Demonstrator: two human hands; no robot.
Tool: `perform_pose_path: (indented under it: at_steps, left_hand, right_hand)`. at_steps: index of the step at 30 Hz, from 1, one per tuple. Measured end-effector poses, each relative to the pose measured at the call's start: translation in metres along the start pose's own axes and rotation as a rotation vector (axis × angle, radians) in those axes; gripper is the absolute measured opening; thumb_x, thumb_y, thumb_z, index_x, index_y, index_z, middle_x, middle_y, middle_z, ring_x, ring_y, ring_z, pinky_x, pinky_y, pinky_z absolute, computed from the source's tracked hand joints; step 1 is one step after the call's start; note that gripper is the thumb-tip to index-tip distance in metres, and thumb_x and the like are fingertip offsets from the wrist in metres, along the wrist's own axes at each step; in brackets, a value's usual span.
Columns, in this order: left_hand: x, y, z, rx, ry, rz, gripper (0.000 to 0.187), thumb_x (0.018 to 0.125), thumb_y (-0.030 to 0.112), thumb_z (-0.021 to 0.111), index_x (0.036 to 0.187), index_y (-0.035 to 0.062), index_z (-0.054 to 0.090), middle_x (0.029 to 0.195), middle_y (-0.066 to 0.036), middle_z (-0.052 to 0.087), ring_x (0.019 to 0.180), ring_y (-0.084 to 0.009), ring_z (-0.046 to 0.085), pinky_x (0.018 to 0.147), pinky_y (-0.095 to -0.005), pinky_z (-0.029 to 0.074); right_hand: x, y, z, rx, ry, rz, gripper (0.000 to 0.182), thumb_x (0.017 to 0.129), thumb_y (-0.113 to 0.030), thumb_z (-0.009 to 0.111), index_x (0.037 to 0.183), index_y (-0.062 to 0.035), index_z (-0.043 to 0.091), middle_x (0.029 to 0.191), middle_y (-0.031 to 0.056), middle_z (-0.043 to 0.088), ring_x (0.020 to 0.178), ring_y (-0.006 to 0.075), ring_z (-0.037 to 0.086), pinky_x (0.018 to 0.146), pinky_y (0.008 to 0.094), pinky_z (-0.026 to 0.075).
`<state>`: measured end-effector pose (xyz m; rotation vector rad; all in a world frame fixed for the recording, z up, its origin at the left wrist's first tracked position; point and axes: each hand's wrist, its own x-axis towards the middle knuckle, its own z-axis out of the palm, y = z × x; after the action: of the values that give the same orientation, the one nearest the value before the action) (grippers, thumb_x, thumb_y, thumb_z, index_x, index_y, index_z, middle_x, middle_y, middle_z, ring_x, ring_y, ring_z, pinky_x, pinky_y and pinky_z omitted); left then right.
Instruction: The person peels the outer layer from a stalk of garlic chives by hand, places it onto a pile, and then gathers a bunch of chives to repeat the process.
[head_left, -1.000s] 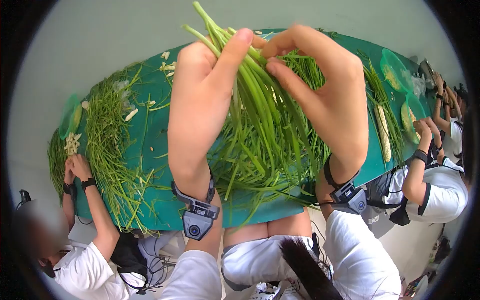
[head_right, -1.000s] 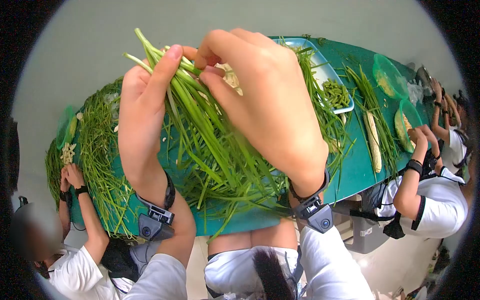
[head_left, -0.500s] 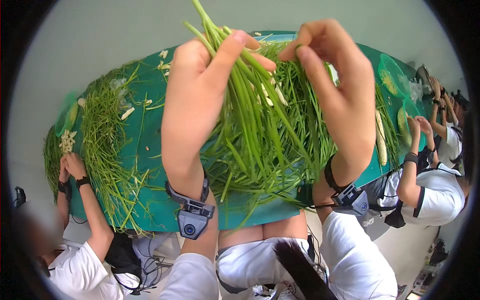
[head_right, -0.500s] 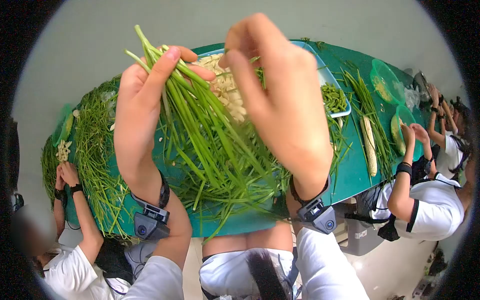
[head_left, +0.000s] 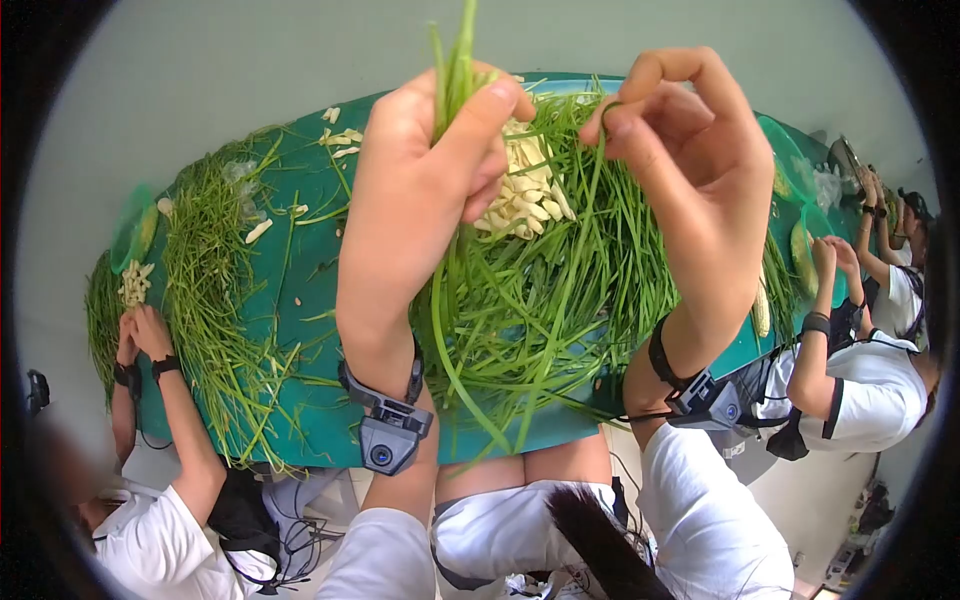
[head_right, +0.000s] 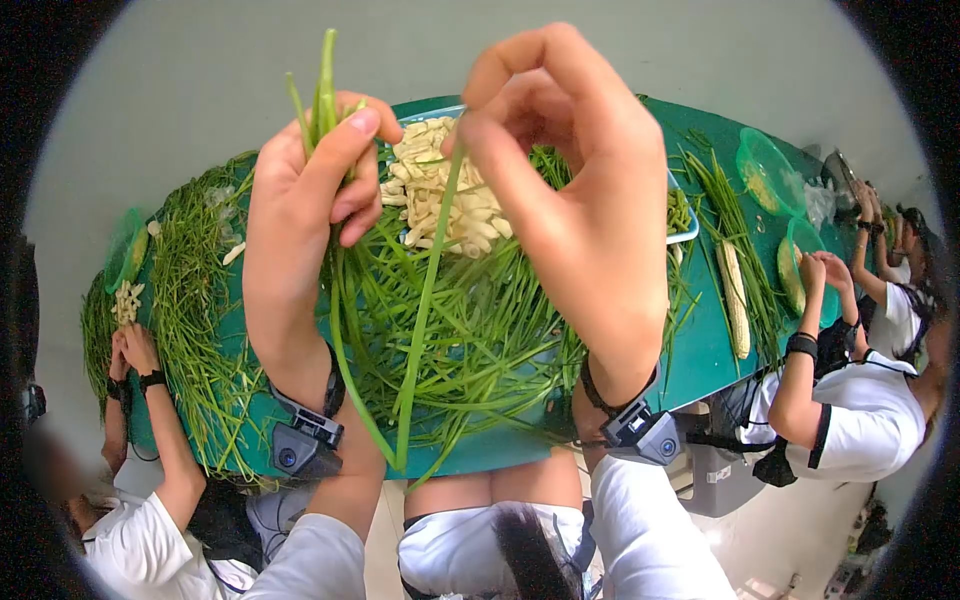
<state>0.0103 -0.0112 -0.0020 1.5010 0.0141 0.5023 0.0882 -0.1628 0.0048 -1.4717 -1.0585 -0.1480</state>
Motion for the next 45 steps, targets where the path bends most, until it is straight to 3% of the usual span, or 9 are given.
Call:
perform_pose_path:
  at_steps: [5,6,8,16,28,32,37,42,45]
  left_hand:
    - [0.0,0.0,-0.006,0.032,0.004,-0.009,0.024,0.091,0.023,0.047,0.087,0.0009,0.055,0.051,0.006,0.029,0.041,-0.0027,0.025,0.038,-0.0194,0.02]
    - [0.001,0.0,-0.009,0.033,0.008,-0.021,0.024,0.091,0.023,0.047,0.087,0.0009,0.055,0.051,0.006,0.029,0.041,-0.0027,0.025,0.038,-0.0194,0.02]
    - [0.003,0.001,-0.015,0.149,0.092,-0.021,0.025,0.091,0.023,0.046,0.087,0.0012,0.055,0.051,0.007,0.027,0.041,-0.0026,0.025,0.039,-0.0196,0.018]
    - [0.004,-0.001,-0.041,0.221,0.184,-0.024,0.025,0.091,0.024,0.046,0.087,0.0017,0.055,0.053,0.007,0.025,0.043,-0.0026,0.022,0.04,-0.0207,0.016]
    - [-0.001,-0.007,-0.057,0.231,0.302,0.091,0.025,0.092,0.026,0.048,0.087,0.0022,0.053,0.057,0.002,0.041,0.05,-0.0067,0.041,0.049,-0.0195,0.031]
    - [0.0,-0.006,-0.05,0.103,0.236,0.05,0.025,0.092,0.029,0.05,0.088,0.0041,0.054,0.06,0.0,0.049,0.051,-0.0077,0.047,0.049,-0.0196,0.037]
    - [0.0,-0.002,-0.045,0.058,0.175,0.014,0.027,0.092,0.031,0.048,0.083,0.0053,0.051,0.054,0.002,0.043,0.047,-0.0065,0.042,0.045,-0.0195,0.032]
    - [-0.007,0.011,-0.022,-0.029,-0.129,-0.054,0.029,0.093,0.03,0.045,0.077,0.0061,0.045,0.05,0.003,0.037,0.042,-0.0052,0.037,0.041,-0.0179,0.028]
    - [-0.009,0.011,-0.013,-0.118,-0.369,-0.064,0.025,0.092,0.024,0.044,0.077,0.0041,0.045,0.051,0.002,0.04,0.043,-0.0058,0.039,0.04,-0.0194,0.033]
  right_hand:
    - [0.005,0.015,-0.016,-0.091,0.113,-0.068,0.011,0.086,-0.001,0.057,0.096,0.0031,0.054,0.086,0.0088,0.062,0.081,0.0132,0.059,0.074,0.0216,0.044]
    - [0.011,-0.003,0.013,-0.172,0.472,0.007,0.016,0.091,-0.015,0.053,0.082,-0.0015,0.051,0.074,0.0144,0.063,0.064,0.0157,0.059,0.061,0.0211,0.05]
    - [0.006,0.029,-0.034,-0.105,0.277,-0.049,0.014,0.086,-0.003,0.059,0.097,0.0031,0.056,0.087,0.0107,0.065,0.082,0.0132,0.06,0.076,0.022,0.045]
    - [0.006,0.032,-0.052,-0.238,0.571,-0.002,0.018,0.081,-0.004,0.06,0.096,0.0051,0.056,0.085,0.0131,0.067,0.076,0.0113,0.06,0.074,0.0208,0.046]
    - [-0.012,0.055,-0.147,-0.296,0.991,-0.129,0.018,0.079,0.0,0.064,0.094,0.0048,0.055,0.082,0.0136,0.065,0.071,0.0147,0.061,0.068,0.0226,0.051]
    - [-0.016,0.052,-0.151,-0.297,0.995,-0.108,0.016,0.082,-0.001,0.061,0.096,0.0031,0.054,0.084,0.013,0.066,0.072,0.0133,0.061,0.067,0.0208,0.05]
    - [-0.006,0.036,-0.107,-0.394,0.87,0.019,0.03,0.083,-0.013,0.061,0.108,0.0025,0.055,0.101,0.0128,0.064,0.094,0.0149,0.058,0.082,0.0255,0.043]
    - [-0.001,0.002,-0.04,-0.258,0.392,-0.095,0.01,0.086,-0.004,0.055,0.092,0.0027,0.059,0.083,0.0069,0.063,0.078,0.0118,0.059,0.073,0.0219,0.045]
    - [-0.005,-0.018,-0.016,-0.115,0.053,0.069,0.014,0.087,-0.004,0.052,0.095,0.0051,0.058,0.08,0.0074,0.061,0.076,0.0103,0.055,0.071,0.0221,0.042]
